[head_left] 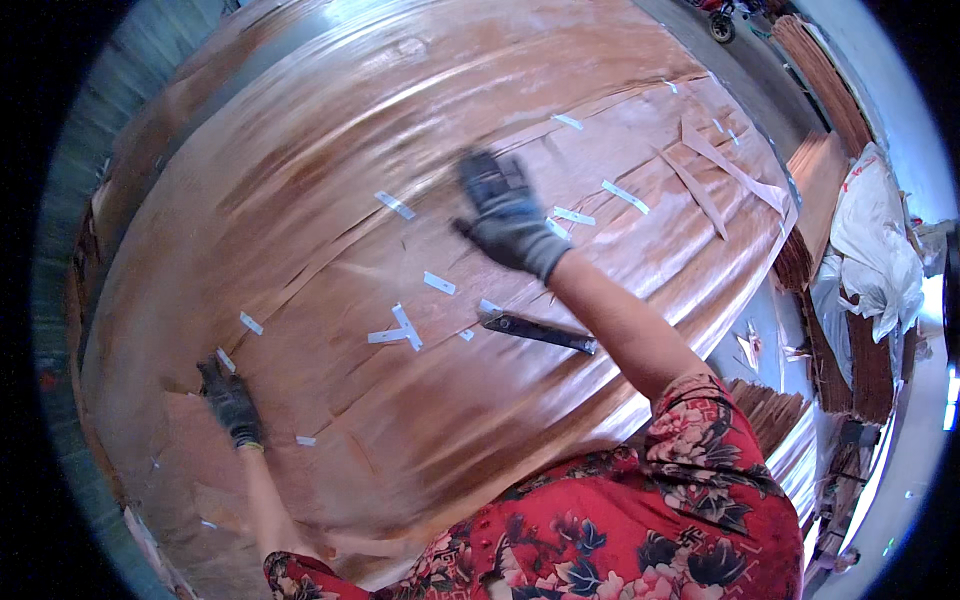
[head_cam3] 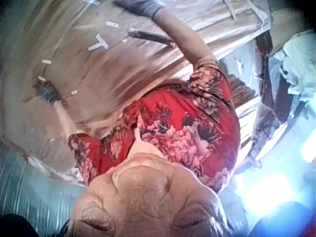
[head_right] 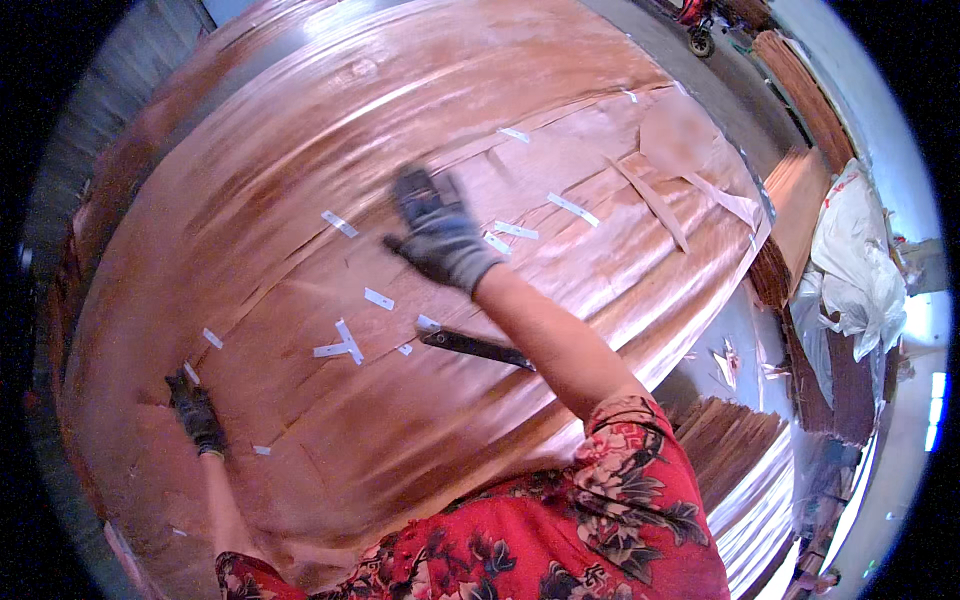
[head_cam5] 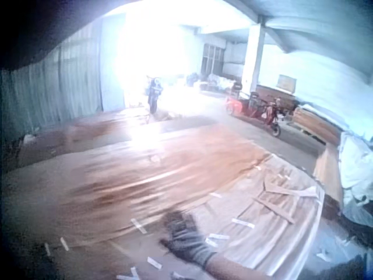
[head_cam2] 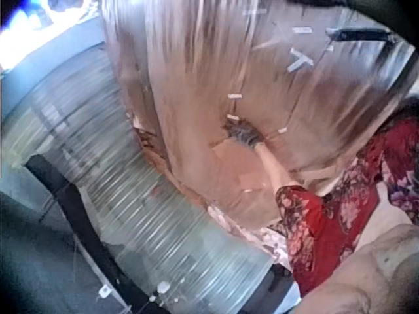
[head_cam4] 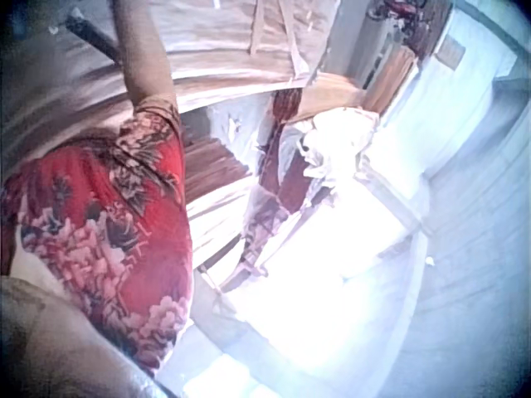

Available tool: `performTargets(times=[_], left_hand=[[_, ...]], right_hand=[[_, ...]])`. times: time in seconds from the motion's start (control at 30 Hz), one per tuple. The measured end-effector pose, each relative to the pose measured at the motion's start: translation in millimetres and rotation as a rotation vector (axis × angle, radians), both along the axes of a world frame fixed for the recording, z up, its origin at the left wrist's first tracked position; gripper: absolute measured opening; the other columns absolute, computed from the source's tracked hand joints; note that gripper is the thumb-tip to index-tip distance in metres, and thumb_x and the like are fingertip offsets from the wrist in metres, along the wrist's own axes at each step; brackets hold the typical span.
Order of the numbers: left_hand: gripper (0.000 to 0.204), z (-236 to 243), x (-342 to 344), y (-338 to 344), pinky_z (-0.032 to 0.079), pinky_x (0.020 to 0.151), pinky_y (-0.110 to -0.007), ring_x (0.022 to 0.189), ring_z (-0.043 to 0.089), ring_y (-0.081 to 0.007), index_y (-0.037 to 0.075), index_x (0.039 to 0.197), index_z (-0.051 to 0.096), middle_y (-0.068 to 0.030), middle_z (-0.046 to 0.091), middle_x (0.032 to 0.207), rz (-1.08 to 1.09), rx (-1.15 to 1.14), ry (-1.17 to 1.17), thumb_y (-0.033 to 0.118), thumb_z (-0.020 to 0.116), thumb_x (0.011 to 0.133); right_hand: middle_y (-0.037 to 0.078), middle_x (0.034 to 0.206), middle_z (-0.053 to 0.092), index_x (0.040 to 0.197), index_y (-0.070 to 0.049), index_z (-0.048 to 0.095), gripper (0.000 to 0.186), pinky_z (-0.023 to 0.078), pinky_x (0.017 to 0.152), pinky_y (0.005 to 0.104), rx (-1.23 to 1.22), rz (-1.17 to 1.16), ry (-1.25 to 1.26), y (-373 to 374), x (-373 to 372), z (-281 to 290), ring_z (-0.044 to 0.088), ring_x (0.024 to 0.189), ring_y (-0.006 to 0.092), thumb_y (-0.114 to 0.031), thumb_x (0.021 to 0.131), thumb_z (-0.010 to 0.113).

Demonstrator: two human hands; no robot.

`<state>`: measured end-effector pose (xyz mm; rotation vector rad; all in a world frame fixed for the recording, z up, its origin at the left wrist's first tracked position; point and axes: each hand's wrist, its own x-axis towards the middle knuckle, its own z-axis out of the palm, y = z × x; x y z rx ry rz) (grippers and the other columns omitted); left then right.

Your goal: The person uses a utility knife to cut and trim large sheets of light brown material on a workbench. They repeatedly align the sheets, make precise cuts along the edges, and remove the excess strips. The person also uses small white tape pieces to secure the material during the process.

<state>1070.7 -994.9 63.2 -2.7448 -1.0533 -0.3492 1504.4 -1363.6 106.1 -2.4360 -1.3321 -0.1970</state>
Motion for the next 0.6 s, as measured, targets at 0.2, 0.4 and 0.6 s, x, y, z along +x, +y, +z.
performTargets(times=[0.2,0.4,0.6], left_hand=[[0.051,12,19,-15,0.021,0.11,-0.038,0.132,0.031,-0.0327,0.0,0.134,0.04,-0.0192,0.036,0.142,0.026,-0.141,-0.115,0.01,0.05,0.085],[0.051,9,14,-7,0.023,0.109,-0.038,0.131,0.034,-0.0332,0.001,0.135,0.04,-0.0192,0.037,0.141,0.025,-0.058,-0.113,0.009,0.05,0.085],[0.052,8,22,-7,0.025,0.108,-0.037,0.131,0.034,-0.0329,0.002,0.135,0.04,-0.018,0.038,0.141,-0.003,-0.047,-0.107,0.01,0.052,0.084]], right_hand=[[0.013,0.151,0.017,0.144,-0.007,0.023,0.076,0.004,0.111,0.0494,-0.223,-0.209,0.077,-34,26,-5,0.01,0.141,0.0273,-0.057,0.088,0.036],[0.015,0.15,0.02,0.144,-0.004,0.019,0.063,0.013,0.11,0.0475,0.181,-0.268,0.389,-75,112,0,0.017,0.139,0.0303,-0.045,0.096,0.025],[0.013,0.152,0.014,0.145,-0.009,0.016,0.071,0.005,0.111,0.0513,-0.399,-0.515,-0.072,-127,101,-17,0.013,0.14,0.0304,-0.052,0.091,0.032]])
